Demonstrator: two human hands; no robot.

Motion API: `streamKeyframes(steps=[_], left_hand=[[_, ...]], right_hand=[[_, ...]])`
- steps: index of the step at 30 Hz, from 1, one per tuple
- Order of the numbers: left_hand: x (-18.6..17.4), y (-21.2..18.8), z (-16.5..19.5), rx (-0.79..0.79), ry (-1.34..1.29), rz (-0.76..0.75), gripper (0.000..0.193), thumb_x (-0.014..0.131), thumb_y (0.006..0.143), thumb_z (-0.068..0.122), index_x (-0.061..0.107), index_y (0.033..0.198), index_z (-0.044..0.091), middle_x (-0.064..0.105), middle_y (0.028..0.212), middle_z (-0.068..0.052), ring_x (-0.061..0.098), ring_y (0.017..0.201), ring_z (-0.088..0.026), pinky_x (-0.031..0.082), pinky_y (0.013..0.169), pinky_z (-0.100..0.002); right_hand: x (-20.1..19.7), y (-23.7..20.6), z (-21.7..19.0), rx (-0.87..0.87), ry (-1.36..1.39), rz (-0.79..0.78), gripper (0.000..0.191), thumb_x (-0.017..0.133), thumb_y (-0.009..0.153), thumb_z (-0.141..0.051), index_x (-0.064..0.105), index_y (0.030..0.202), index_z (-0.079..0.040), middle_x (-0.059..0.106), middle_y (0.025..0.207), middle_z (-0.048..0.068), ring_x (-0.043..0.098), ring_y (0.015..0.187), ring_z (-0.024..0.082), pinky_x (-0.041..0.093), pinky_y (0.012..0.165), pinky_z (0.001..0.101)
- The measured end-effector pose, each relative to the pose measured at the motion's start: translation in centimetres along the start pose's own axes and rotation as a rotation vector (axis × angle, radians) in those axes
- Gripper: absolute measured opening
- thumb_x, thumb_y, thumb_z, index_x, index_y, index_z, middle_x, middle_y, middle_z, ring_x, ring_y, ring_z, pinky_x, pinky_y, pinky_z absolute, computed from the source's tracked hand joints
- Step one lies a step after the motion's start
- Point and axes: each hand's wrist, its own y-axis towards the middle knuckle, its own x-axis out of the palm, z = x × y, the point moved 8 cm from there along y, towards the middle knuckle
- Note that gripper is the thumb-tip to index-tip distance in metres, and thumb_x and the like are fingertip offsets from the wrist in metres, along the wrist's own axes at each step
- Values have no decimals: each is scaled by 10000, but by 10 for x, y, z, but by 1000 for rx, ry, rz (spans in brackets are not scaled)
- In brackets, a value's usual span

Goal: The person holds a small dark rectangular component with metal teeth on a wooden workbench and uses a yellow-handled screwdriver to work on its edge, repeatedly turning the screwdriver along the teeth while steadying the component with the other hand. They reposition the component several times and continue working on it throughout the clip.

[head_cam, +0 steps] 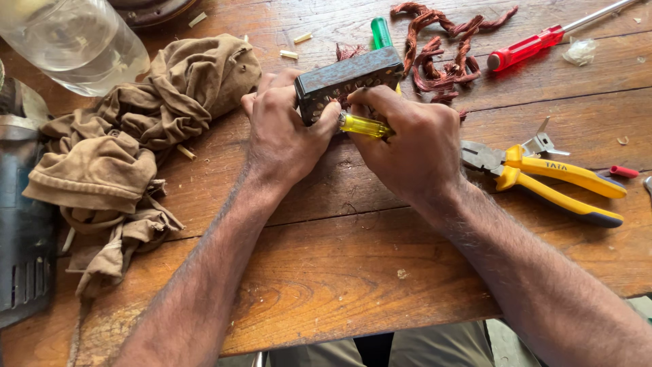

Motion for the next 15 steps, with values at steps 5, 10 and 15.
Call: streamKeyframes(steps=[5,10,15], left_hand=[[-3,-2,5,5,-29,8,205,767,914,269,740,981,77,691,934,-49,608,937,-191,357,969,-479],[7,-1,-10,-184,-201,-90,193,705,942,319,715,1008,138,713,874,27,650,732,-132,465,888,-404],[6,-5,-9,-124,101,117,231,807,883,265,707,959,71,649,799,-88,546,761,-234,480,712,-402]], right_hand=[[2,-2,-1,-6,-27,-9,174,802,953,-148,755,1088,-48,787,861,97,758,687,156,611,586,313],[1,-3,-5,-60,-11,17,199,796,963,-155,744,1124,-50,788,934,105,771,758,157,633,647,299],[6,-5,-1,-58,-25,14,174,774,983,-146,745,1121,-45,791,922,101,763,722,143,623,621,291]])
